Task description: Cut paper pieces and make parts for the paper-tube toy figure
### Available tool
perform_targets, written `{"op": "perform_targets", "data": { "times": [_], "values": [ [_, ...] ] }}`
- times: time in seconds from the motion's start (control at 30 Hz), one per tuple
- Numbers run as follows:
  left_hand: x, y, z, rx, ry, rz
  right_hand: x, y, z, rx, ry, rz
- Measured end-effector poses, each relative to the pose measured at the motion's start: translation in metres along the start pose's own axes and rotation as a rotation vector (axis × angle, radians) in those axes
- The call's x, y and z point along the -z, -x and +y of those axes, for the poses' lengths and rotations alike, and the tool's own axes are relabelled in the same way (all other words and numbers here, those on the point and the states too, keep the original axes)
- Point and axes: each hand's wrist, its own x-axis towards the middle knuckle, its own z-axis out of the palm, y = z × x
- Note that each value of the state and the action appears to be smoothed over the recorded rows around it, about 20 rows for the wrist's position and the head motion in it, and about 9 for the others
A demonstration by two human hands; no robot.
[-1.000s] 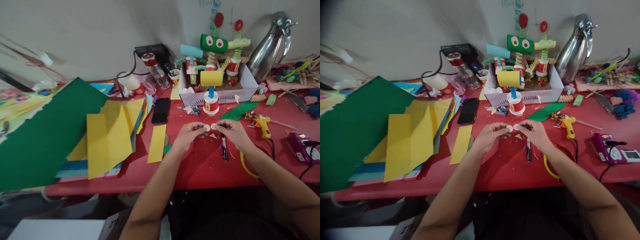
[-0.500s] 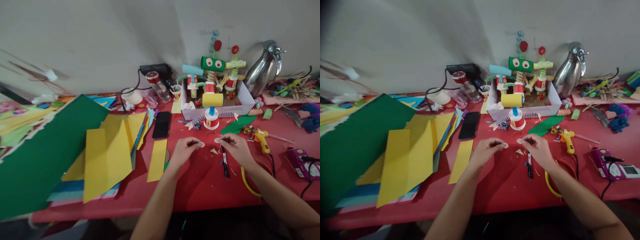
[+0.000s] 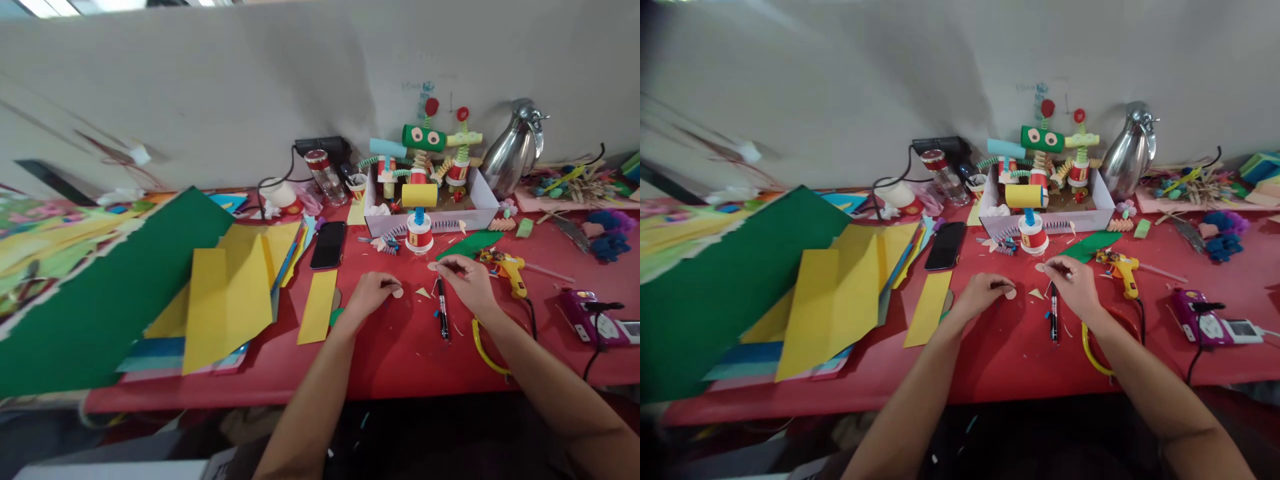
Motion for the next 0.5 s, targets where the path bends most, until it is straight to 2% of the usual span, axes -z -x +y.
{"op": "perform_targets", "data": {
  "times": [0.2, 0.37, 0.43, 0.5],
  "values": [
    [0.0, 0.0, -0.01, 0.013, 0.106, 0.071, -0.002, 0.0, 0.008, -0.01, -0.031, -0.047],
    [-0.004, 0.001, -0.015, 0.019, 0.058, 0.113, -0.005, 0.001, 0.017, -0.038, -0.106, -0.065],
    [-0.003, 0.001, -0.013, -0.016, 0.047, 0.183, -0.004, 0.0, 0.013, -0.02, -0.127, -0.023],
    [0.0, 0.0, -0.005, -0.067, 0.098, 0.339, 0.002, -0.004, 0.001, 0.016, -0.14, 0.032]
  ]
}}
